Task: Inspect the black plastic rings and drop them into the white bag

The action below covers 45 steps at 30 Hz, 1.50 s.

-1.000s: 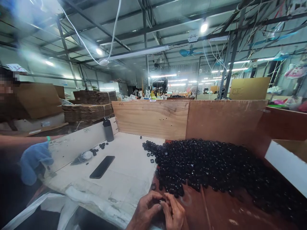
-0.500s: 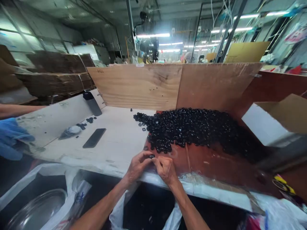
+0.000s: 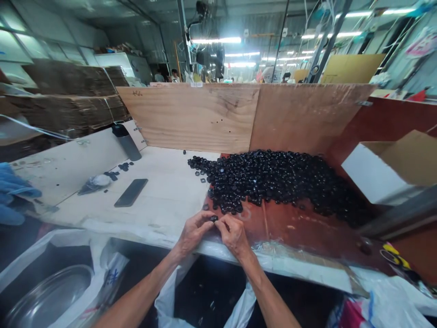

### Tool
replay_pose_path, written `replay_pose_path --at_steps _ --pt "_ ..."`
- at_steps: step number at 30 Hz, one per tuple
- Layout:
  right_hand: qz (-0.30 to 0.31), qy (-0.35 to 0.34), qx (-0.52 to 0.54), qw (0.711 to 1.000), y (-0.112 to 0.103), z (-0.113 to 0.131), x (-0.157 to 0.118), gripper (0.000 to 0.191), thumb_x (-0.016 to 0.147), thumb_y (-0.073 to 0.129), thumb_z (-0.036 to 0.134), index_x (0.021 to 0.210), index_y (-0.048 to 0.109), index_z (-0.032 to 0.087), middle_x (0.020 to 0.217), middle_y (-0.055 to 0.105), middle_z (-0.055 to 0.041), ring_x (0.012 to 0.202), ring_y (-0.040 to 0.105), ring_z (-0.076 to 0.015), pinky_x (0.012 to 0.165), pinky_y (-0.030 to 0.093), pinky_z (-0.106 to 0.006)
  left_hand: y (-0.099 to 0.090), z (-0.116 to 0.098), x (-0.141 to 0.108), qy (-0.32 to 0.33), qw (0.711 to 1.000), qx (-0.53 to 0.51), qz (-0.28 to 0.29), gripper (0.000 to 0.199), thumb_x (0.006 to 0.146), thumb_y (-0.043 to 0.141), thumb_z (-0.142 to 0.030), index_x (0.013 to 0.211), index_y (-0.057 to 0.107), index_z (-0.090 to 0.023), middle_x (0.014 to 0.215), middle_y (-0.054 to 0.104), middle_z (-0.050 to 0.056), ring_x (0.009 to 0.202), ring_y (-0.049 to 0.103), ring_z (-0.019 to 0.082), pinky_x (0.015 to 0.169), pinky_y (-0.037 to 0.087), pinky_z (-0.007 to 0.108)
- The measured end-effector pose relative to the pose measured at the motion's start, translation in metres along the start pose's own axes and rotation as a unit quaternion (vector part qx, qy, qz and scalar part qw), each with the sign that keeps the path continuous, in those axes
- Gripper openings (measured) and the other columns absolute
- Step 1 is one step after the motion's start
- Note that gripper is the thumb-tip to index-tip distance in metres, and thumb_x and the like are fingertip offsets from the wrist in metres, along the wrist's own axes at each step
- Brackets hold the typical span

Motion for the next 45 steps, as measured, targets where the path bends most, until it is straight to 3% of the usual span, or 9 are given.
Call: replay_pose_path --at_steps 4,8,14,24,30,36,41,43,45 --pt "-0.002 -0.003 0.013 1.000 0.000 0.000 -0.001 0.014 0.094 0.053 0.028 0.098 0.064 0.020 0.085 0.065 -0.0039 0.074 0.061 -0.0168 0.068 0.048 -0.026 0.001 0.001 -0.001 -0.002 1.000 -0.014 0.012 0.028 0.082 0.068 -0.033 0.103 0.067 -0.015 0.100 0.070 0.007 0.094 0.066 0.020 0.089 0.053 0.034" --pt "-0.001 0.009 0.014 1.000 0.000 0.000 -0.001 0.021 0.096 0.049 0.028 0.083 0.063 0.019 0.072 0.061 -0.0012 0.064 0.058 -0.0148 0.062 0.047 -0.024 0.002 -0.002 -0.002 0.004 1.000 0.006 0.015 0.027 0.081 0.070 -0.033 0.101 0.068 -0.015 0.098 0.071 0.006 0.091 0.066 0.020 0.086 0.053 0.032" --pt "-0.003 -0.029 0.033 0.999 0.001 0.006 -0.001 0.016 0.094 0.051 0.028 0.092 0.065 0.019 0.081 0.065 -0.0039 0.074 0.061 -0.0171 0.069 0.049 -0.027 0.002 0.001 -0.001 -0.047 0.997 -0.049 0.022 0.030 0.079 0.072 -0.034 0.101 0.068 -0.015 0.094 0.074 0.006 0.083 0.068 0.020 0.080 0.055 0.032" --pt "0.011 0.034 0.070 0.997 0.005 -0.005 -0.002 0.014 0.092 0.051 0.026 0.092 0.064 0.020 0.078 0.065 -0.0022 0.066 0.062 -0.0147 0.062 0.050 -0.024 0.004 0.001 0.000 -0.050 0.997 -0.031 0.054 0.031 0.081 0.070 -0.037 0.103 0.069 -0.016 0.096 0.074 0.006 0.084 0.069 0.021 0.081 0.057 0.033" --pt "0.024 0.162 0.168 0.972 0.015 -0.021 -0.002 0.014 0.087 0.055 0.032 0.091 0.058 0.019 0.052 0.055 0.0066 0.045 0.053 -0.0107 0.048 0.042 -0.020 0.002 0.000 0.003 0.087 0.987 0.133 0.023 0.023 0.087 0.061 -0.032 0.105 0.067 -0.020 0.104 0.071 0.006 0.098 0.067 0.022 0.092 0.053 0.036" --pt "0.006 0.285 0.261 0.922 0.019 -0.010 -0.019 0.026 0.084 0.054 0.041 0.071 0.053 0.019 0.045 0.052 0.0053 0.038 0.045 -0.0103 0.044 0.040 -0.022 0.007 -0.012 -0.012 0.187 0.956 0.222 0.040 0.021 0.092 0.054 -0.026 0.109 0.065 -0.019 0.106 0.069 0.007 0.102 0.064 0.021 0.093 0.051 0.036" --pt "0.052 0.221 0.028 0.973 -0.013 -0.002 -0.023 0.028 0.084 0.058 0.043 0.070 0.055 0.020 0.052 0.057 0.0019 0.047 0.053 -0.0138 0.050 0.039 -0.024 0.002 -0.042 -0.030 0.096 0.928 0.280 0.225 0.015 0.091 0.059 -0.031 0.101 0.068 -0.023 0.095 0.069 0.003 0.088 0.066 0.017 0.083 0.054 0.030" --pt "0.020 0.162 -0.086 0.983 -0.027 -0.008 -0.021 0.020 0.083 0.058 0.036 0.072 0.056 0.020 0.058 0.060 0.0000 0.056 0.058 -0.0162 0.058 0.041 -0.026 -0.016 -0.046 -0.026 0.108 0.917 0.335 0.186 0.021 0.087 0.065 -0.037 0.102 0.067 -0.023 0.105 0.067 0.006 0.098 0.065 0.021 0.090 0.054 0.035" --pt "0.009 0.124 -0.143 0.982 -0.031 -0.017 -0.019 0.014 0.084 0.055 0.030 0.075 0.057 0.019 0.065 0.062 -0.0020 0.062 0.060 -0.0179 0.063 0.042 -0.028 -0.039 -0.041 -0.015 0.144 0.897 0.410 0.081 0.046 0.079 0.073 -0.046 0.116 0.062 -0.022 0.128 0.056 0.013 0.121 0.053 0.031 0.102 0.048 0.047"
Point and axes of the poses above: each hand's wrist, its own x-axis towards the middle knuckle, its own y-axis out of the palm, z = x × y, the point moved 5 cm from there along x, towards the middle knuckle
